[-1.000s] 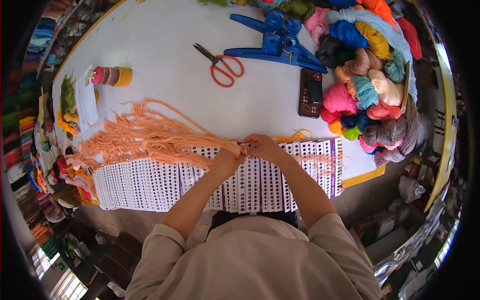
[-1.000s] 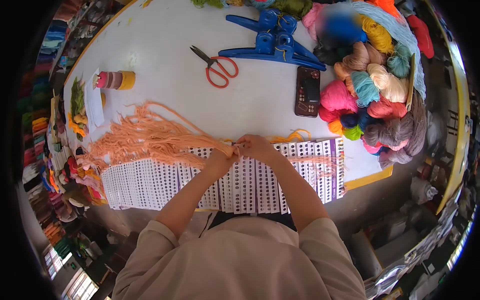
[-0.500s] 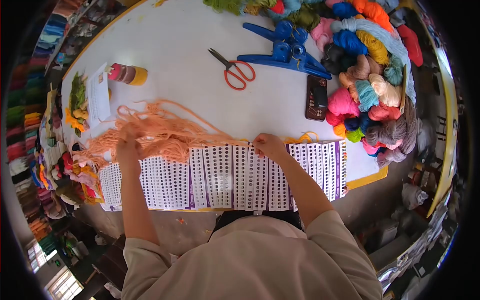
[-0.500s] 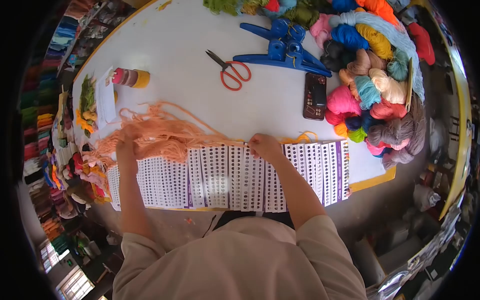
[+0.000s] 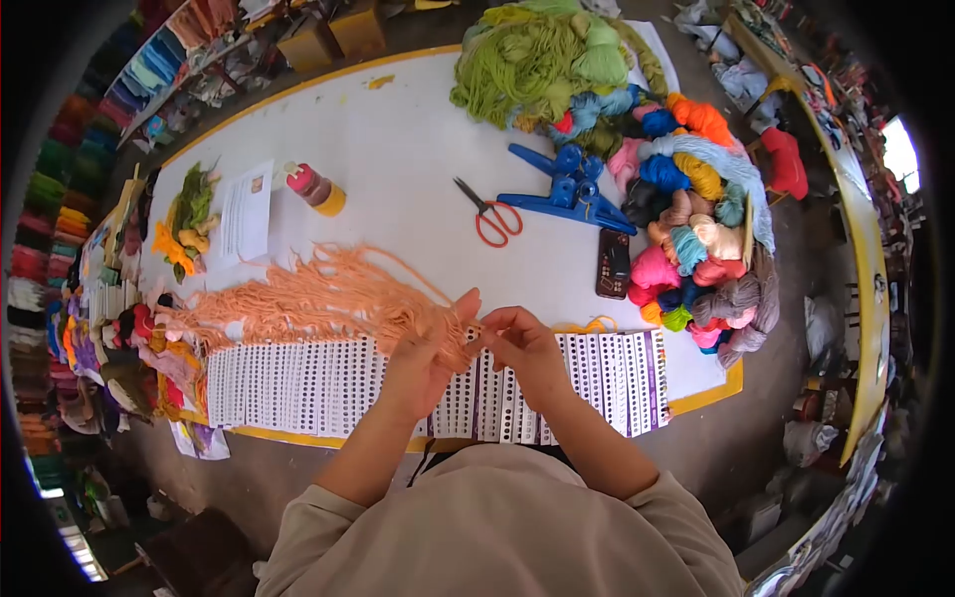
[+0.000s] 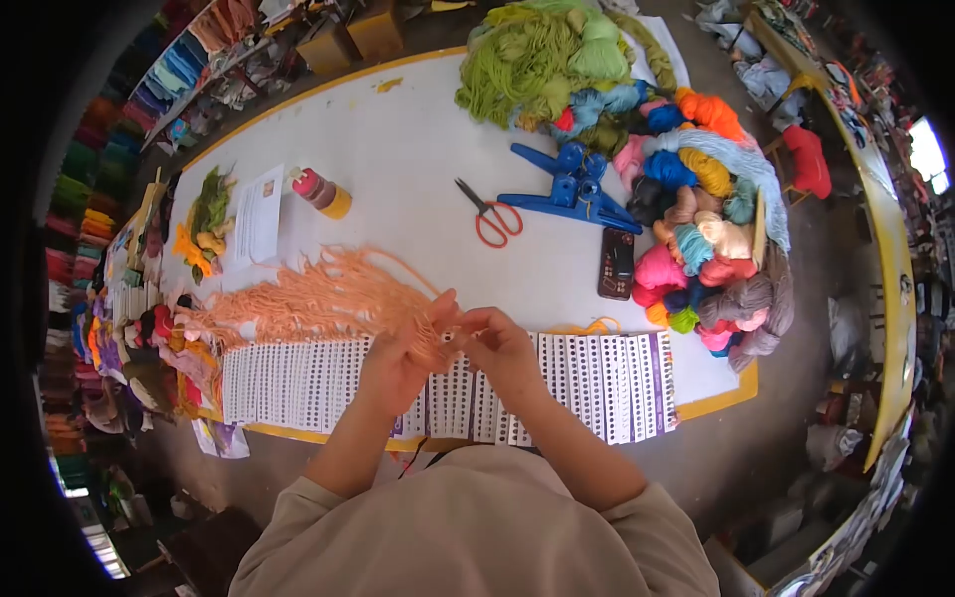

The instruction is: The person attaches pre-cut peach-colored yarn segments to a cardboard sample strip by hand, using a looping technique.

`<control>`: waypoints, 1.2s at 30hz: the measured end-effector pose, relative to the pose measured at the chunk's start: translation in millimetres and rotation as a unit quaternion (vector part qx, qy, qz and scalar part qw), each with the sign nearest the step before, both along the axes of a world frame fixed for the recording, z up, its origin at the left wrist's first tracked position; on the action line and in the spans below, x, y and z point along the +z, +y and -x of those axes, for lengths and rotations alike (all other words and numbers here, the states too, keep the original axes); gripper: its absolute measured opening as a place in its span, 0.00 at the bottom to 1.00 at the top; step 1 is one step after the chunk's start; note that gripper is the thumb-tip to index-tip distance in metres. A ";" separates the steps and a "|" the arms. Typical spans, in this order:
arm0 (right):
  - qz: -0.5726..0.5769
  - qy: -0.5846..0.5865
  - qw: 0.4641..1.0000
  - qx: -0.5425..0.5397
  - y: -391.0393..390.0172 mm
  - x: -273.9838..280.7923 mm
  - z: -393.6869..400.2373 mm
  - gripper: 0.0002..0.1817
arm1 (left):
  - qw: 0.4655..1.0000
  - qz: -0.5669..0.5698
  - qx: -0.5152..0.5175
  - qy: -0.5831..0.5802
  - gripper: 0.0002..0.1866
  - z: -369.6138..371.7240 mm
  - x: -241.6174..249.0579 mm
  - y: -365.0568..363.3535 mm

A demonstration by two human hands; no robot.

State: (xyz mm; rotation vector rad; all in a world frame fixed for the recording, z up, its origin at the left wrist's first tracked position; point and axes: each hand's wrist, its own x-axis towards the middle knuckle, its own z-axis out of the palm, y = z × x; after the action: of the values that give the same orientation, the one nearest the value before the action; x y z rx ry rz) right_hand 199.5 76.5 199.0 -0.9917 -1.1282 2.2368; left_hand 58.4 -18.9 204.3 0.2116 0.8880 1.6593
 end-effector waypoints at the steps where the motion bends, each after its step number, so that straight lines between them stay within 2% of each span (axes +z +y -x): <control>1: -0.025 -0.010 0.999 0.026 -3.3 11.3 1.2 0.08 | 0.999 0.002 -0.041 0.011 0.28 -1.0 -2.3 -1.9; 2: -0.050 -0.021 0.997 0.051 -6.0 18.0 3.1 0.08 | 0.996 0.004 -0.081 0.023 0.28 -1.0 -4.0 -2.7; 3: -0.051 0.023 0.998 0.036 -9.4 13.7 6.8 0.07 | 0.993 0.029 -0.082 0.075 0.26 -8.5 17.9 -0.2; 6: -0.071 0.029 0.997 0.025 -13.2 13.0 7.6 0.06 | 0.991 0.041 -0.081 0.095 0.23 -8.9 20.6 -1.9; 9: -0.041 0.022 0.999 0.028 -15.0 27.5 5.7 0.06 | 0.996 0.025 -0.058 0.063 0.20 -5.7 22.9 -1.8; 15: -0.017 0.047 0.999 0.014 -20.4 21.1 8.6 0.05 | 0.996 -0.014 -0.041 0.077 0.18 1.2 14.6 -6.4; 16: -0.017 0.047 0.999 0.014 -20.1 20.7 8.5 0.05 | 0.996 -0.014 -0.041 0.076 0.18 2.3 13.3 -6.7; 18: 0.070 0.068 0.995 -0.009 -18.9 20.1 8.4 0.05 | 0.996 -0.048 -0.039 0.067 0.19 3.8 12.3 -6.8; 22: 0.079 0.065 0.994 -0.038 -17.5 23.1 9.3 0.05 | 0.997 -0.057 -0.043 0.033 0.21 2.9 23.0 -6.8; 25: 0.041 0.040 0.998 -0.011 -17.8 26.0 8.8 0.05 | 0.997 -0.067 -0.042 0.017 0.23 1.6 22.1 -5.9; 27: -0.041 0.016 0.999 0.015 -21.2 30.6 10.5 0.04 | 0.995 -0.062 -0.071 0.027 0.24 1.8 17.8 -6.7; 31: -0.089 0.009 0.996 0.015 -21.6 20.6 10.1 0.04 | 0.993 -0.066 -0.094 0.023 0.24 -1.6 20.7 -3.2; 34: -0.076 0.009 0.997 0.018 -19.4 26.0 6.8 0.04 | 0.996 -0.038 -0.077 0.036 0.24 -2.7 18.7 -3.0; 36: 0.034 0.036 0.999 -0.015 -16.8 28.0 4.8 0.05 | 0.997 -0.032 -0.062 0.027 0.23 -1.6 10.8 -3.1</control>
State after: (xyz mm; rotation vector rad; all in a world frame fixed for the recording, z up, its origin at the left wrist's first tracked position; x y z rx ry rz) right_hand 194.7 59.7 227.1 -0.9392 -1.0060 2.2826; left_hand 60.0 -22.1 215.0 0.3507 0.8455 1.5734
